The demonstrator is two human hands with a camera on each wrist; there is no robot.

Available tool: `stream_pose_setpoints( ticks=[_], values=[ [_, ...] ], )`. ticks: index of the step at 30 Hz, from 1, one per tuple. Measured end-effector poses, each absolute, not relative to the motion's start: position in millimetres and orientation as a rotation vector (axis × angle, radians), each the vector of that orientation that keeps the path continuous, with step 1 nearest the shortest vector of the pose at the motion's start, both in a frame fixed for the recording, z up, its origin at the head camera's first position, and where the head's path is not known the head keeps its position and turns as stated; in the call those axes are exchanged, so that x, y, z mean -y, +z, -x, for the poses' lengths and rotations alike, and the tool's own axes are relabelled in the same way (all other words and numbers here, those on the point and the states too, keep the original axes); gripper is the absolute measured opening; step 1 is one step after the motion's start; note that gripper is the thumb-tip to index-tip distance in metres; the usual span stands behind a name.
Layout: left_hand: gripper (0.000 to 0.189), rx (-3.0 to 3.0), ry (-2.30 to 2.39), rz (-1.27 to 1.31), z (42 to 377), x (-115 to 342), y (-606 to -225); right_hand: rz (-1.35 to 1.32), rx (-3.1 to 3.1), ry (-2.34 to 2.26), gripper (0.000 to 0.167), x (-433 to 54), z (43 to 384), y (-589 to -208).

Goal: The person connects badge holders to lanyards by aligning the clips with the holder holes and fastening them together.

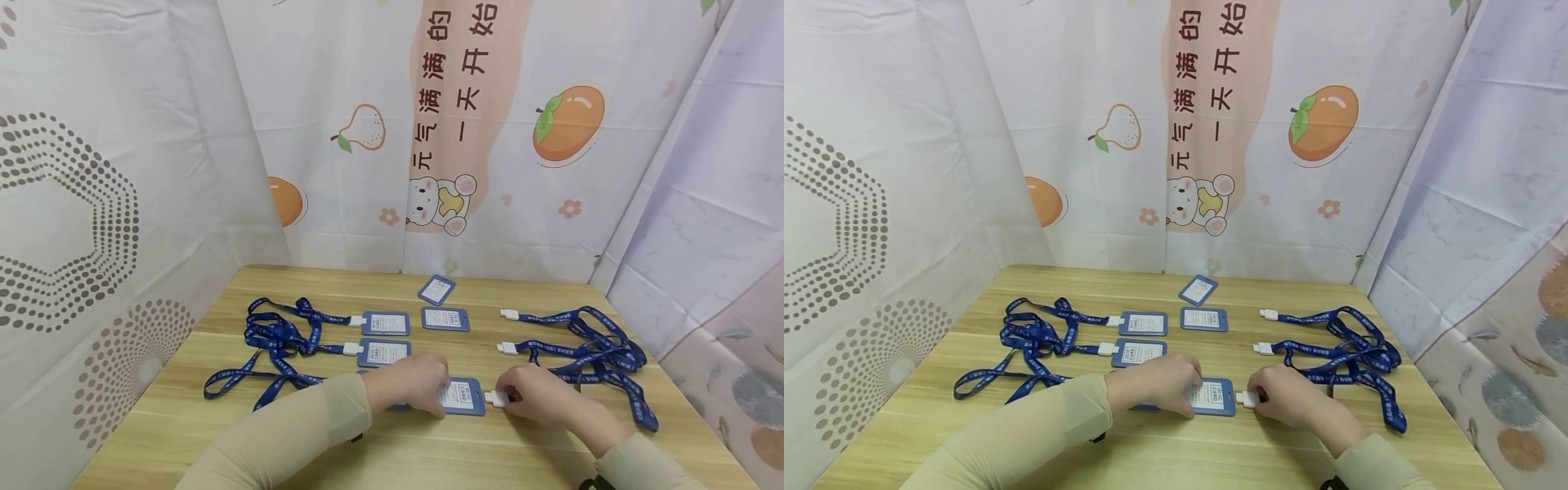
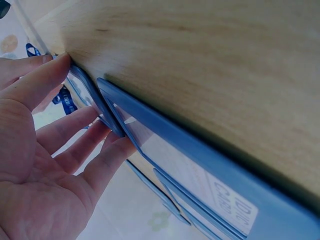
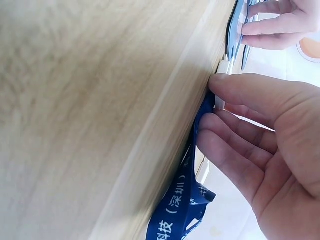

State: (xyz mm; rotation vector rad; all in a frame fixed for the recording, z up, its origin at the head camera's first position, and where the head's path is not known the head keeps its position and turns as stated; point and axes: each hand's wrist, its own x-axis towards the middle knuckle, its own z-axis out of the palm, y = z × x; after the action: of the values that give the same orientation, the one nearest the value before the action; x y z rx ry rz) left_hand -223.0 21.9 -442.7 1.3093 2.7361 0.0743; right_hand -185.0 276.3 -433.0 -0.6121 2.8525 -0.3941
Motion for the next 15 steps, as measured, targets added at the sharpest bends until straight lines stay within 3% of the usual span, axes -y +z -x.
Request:
stream_pose_setpoints(
  ticks=[15],
  values=[
    [0.037, -2.734, 0.078, -1.3, 221.9, -21.7, -440.9, 0.621, -2.83, -0.424, 0.02, -272.4, 187.5, -433.6]
  ],
)
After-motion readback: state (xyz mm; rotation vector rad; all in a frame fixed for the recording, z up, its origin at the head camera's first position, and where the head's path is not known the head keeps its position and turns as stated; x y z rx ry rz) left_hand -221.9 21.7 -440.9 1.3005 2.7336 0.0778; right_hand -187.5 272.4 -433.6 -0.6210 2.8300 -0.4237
